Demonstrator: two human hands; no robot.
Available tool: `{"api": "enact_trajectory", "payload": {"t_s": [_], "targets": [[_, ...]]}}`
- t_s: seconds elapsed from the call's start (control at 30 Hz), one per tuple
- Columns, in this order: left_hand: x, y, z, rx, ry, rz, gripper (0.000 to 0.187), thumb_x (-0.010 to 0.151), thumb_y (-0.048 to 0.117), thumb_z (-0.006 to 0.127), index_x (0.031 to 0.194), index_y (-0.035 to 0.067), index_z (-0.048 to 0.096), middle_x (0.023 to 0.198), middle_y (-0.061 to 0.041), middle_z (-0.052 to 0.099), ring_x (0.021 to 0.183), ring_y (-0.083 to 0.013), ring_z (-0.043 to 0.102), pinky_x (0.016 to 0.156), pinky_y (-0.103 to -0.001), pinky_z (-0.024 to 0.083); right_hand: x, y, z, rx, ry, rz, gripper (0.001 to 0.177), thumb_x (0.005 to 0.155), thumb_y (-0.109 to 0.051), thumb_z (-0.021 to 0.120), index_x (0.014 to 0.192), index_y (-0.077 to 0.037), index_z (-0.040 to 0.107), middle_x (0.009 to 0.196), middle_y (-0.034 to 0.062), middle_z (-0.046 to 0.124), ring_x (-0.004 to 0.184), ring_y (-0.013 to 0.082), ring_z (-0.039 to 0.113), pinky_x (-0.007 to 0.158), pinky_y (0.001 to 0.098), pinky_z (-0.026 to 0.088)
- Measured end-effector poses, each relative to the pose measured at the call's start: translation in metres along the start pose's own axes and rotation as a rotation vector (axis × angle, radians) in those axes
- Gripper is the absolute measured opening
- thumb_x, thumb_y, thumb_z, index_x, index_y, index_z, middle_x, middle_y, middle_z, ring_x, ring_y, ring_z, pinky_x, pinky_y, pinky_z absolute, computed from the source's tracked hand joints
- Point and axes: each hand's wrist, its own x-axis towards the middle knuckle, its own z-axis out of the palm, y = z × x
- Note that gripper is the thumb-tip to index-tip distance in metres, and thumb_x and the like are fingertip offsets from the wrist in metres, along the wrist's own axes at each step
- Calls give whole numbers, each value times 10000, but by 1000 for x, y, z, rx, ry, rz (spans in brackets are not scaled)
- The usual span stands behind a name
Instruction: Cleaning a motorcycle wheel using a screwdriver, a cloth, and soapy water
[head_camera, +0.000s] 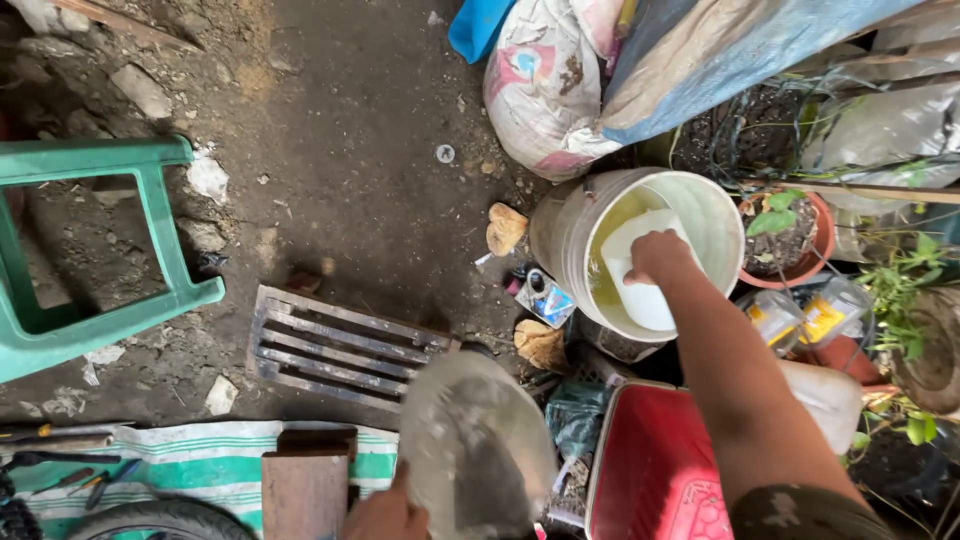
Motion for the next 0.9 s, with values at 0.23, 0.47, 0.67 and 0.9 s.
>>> {"api": "enact_trajectory", "payload": {"t_s": [0.23,0.47,0.67,0.9], "targets": [[66,9,-41,-405,315,-67,905,919,379,542,1775,255,275,1226,-262,800,1192,-473,720,1040,-558,548,119,-48,28,-262,-105,-258,476,847,-347,933,1267,-148,830,1339,39,807,1343,302,693,1160,474,443],[188,-4,62,-314,693,248,452,849,156,610,1260,133,421,1493,-414,539,1000,-622,684,773,-616,504,133,-45,46,-67,184,-382,430,880,-445,764,1244,-222,816,1399,37,769,1423,321,597,1206,529,347],[144,45,-18,-303,598,214,384,997,164,548,1319,112,345,1339,-336,532,880,-520,692,677,-607,554,167,-10,96,98,443,-465,440,909,-529,619,1225,-285,804,1450,35,736,1491,337,515,1246,576,265],[125,104,-98,-658,481,48,991,876,308,637,1768,173,227,1165,-230,800,1049,-506,752,917,-621,601,83,15,97,209,114,-64,443,1074,-382,689,1410,-103,767,1407,132,794,1339,343,720,1060,477,637]]}}
